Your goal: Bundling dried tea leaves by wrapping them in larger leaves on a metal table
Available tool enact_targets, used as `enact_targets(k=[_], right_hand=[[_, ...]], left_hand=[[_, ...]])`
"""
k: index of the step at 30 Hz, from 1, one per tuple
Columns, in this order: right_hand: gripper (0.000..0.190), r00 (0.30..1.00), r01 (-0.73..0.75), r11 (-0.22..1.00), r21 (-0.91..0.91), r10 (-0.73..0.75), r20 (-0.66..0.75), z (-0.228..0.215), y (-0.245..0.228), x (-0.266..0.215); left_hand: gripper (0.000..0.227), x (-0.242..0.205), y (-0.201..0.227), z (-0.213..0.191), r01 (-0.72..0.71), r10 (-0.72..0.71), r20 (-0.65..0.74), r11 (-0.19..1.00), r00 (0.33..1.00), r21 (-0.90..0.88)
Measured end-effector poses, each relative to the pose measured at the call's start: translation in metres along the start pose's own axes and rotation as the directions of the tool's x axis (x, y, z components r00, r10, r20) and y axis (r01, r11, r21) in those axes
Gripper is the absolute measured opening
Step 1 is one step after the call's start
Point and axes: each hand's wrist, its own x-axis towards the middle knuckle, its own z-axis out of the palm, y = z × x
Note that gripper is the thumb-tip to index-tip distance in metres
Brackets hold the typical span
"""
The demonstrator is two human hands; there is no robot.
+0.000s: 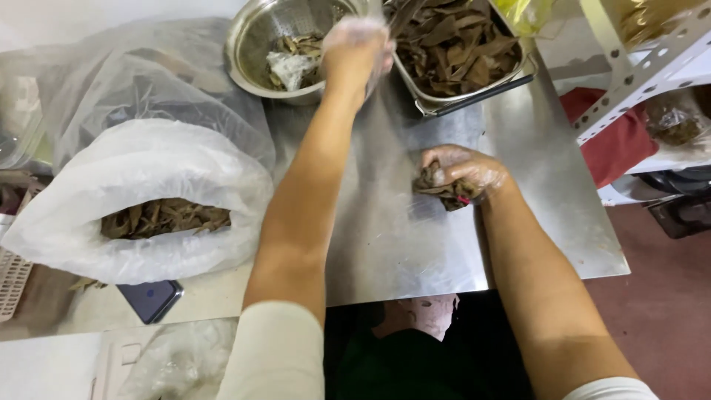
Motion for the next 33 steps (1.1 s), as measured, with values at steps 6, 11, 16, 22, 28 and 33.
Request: enact_targets(k=[6, 11, 16, 22, 28, 33], right_hand=[[0.036, 1.000, -0.023, 0.998, -0.056, 0.023, -0.006, -0.009, 0.003, 0.004], [0.038, 0.997, -0.060, 0.988, -0.139, 0.053, -0.052, -0.009, 0.002, -0.001], [0.051, 0.994, -0.080, 0.923, -0.376, 0.048, -0.095, -0.026, 0.002, 0.001], [0.058, 0.994, 0.057, 0.933, -0.355, -0.020, 0.108, -0.050, 0.002, 0.000], [0.048, 0.993, -0.057, 0.940, -0.337, 0.017, -0.121, -0.052, 0.008, -0.007], [0.049, 0.985, -0.023, 0.974, -0.223, -0.016, -0.171, -0.018, 0.000, -0.010]], left_hand=[[0.017, 0.118, -0.052, 0.039, 0.409, -0.361, 0.198, 0.845, 0.911, -0.344], [0.020, 0.023, -0.038, -0.007, -0.005, 0.013, -0.032, 0.973, 0.999, 0.232], [0.011, -0.112, -0.069, -0.124, -0.104, 0.204, 0.473, 0.967, 0.857, -0.231], [0.033, -0.246, 0.012, -0.298, -0.298, 0.166, 0.260, 0.716, 0.951, 0.631], [0.061, -0.196, 0.058, -0.359, -0.223, 0.407, 0.056, 0.374, 0.912, 0.900], [0.055, -0.182, 0.055, -0.356, -0.223, 0.402, 0.020, 0.466, 0.916, 0.856]])
